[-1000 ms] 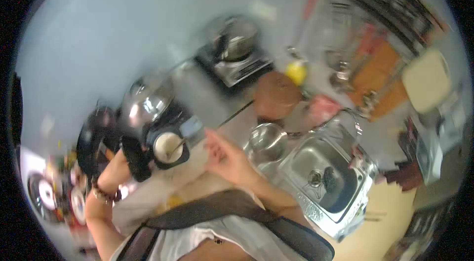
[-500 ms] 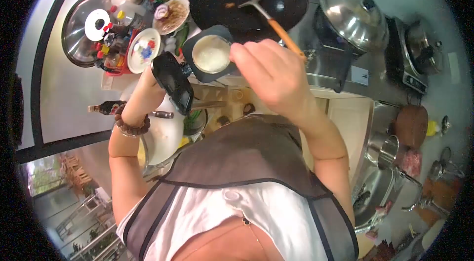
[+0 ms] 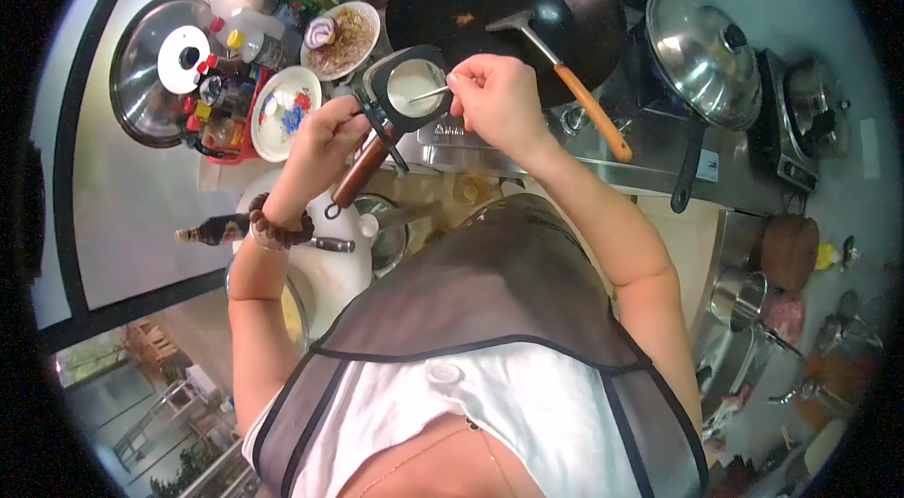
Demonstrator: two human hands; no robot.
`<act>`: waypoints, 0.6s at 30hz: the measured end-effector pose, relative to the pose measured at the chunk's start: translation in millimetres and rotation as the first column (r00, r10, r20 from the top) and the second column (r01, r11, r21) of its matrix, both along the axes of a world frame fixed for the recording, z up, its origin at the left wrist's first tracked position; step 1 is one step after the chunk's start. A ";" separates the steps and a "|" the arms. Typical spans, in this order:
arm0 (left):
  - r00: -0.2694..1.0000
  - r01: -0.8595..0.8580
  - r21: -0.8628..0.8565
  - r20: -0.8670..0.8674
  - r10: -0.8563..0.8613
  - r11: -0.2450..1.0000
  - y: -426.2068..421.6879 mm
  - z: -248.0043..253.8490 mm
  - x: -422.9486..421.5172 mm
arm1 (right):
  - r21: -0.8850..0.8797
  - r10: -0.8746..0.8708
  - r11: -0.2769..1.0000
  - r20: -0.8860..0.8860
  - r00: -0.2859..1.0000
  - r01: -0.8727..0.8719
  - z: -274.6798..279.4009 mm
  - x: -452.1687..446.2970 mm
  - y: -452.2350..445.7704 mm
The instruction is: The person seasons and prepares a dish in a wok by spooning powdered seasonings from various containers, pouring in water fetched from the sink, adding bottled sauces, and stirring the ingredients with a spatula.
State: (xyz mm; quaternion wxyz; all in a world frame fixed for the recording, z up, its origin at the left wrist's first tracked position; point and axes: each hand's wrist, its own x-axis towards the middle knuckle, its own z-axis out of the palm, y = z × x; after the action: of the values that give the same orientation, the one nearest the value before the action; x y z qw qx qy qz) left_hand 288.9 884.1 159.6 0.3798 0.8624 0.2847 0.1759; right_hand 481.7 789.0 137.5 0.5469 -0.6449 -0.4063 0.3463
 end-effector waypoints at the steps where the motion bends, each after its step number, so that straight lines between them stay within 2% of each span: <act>1: 1.000 0.011 0.007 0.001 -0.011 1.000 6.3 -3.4 3.0 | -0.016 -0.029 0.999 -0.091 0.995 0.028 0.0 3.5 4.7; 3: 1.000 -0.007 -0.101 0.016 0.009 0.995 17.6 -8.1 10.4 | -0.009 -0.073 0.997 -0.149 0.986 0.072 0.7 14.9 12.9; 4: 0.999 -0.019 -0.162 -0.031 0.014 0.987 29.8 -19.6 10.7 | 0.004 -0.106 0.994 -0.196 0.975 0.109 1.9 21.3 16.1; 5: 1.000 -0.012 -0.161 -0.031 0.007 0.987 38.7 -28.9 12.2 | 0.015 -0.135 0.990 -0.245 0.960 0.143 2.9 28.0 18.8; 6: 0.999 -0.047 -0.232 0.010 0.051 0.972 46.5 -36.9 13.6 | 0.030 -0.175 0.981 -0.276 0.945 0.190 3.5 35.5 21.0; 7: 0.994 -0.079 -0.303 0.048 0.098 0.950 55.2 -45.4 14.3 | 0.042 -0.212 0.973 -0.210 0.954 0.225 1.8 44.0 23.2; 8: 0.993 -0.085 -0.292 0.050 0.104 0.953 65.7 -55.4 12.6 | 0.183 -0.300 0.947 0.222 0.928 0.262 -6.3 52.0 27.0; 9: 0.993 -0.083 -0.291 0.051 0.102 0.953 70.2 -53.1 13.5 | 0.323 -0.386 0.918 0.593 0.706 0.231 -14.1 57.2 30.6; 10: 0.992 -0.121 -0.255 0.002 0.126 0.959 73.0 -49.3 14.7 | 0.322 -0.387 0.918 0.594 0.706 0.232 -20.4 61.6 32.5; 12: 0.987 -0.159 -0.240 -0.054 0.150 0.958 76.9 -46.3 17.3 | 0.402 -0.381 0.915 0.840 0.385 0.028 -21.9 63.5 35.5; 13: 0.987 -0.159 -0.241 -0.053 0.150 0.958 78.4 -44.9 19.8 | 0.402 -0.381 0.915 0.841 0.384 0.027 -17.1 60.9 36.1; 15: 0.995 -0.099 -0.300 -0.001 0.104 0.949 76.4 -42.8 24.4 | 0.582 -0.459 0.789 0.771 0.441 -0.196 -7.2 47.5 36.1; 16: 0.995 -0.099 -0.303 -0.009 0.101 0.948 75.1 -43.8 26.1 | 0.559 -0.410 0.775 0.799 0.439 -0.295 -9.5 44.3 39.7; 18: 0.997 0.045 -0.238 0.075 -0.028 0.970 71.7 -41.5 34.4 | 0.402 -0.304 0.835 0.906 0.295 -0.374 -12.5 37.0 41.1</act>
State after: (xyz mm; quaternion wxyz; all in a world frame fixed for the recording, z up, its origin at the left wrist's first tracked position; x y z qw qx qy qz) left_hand 323.3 955.8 118.1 0.4942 0.8086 0.2743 0.1636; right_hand 518.7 830.1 125.0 0.3465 -0.5246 -0.7442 -0.2257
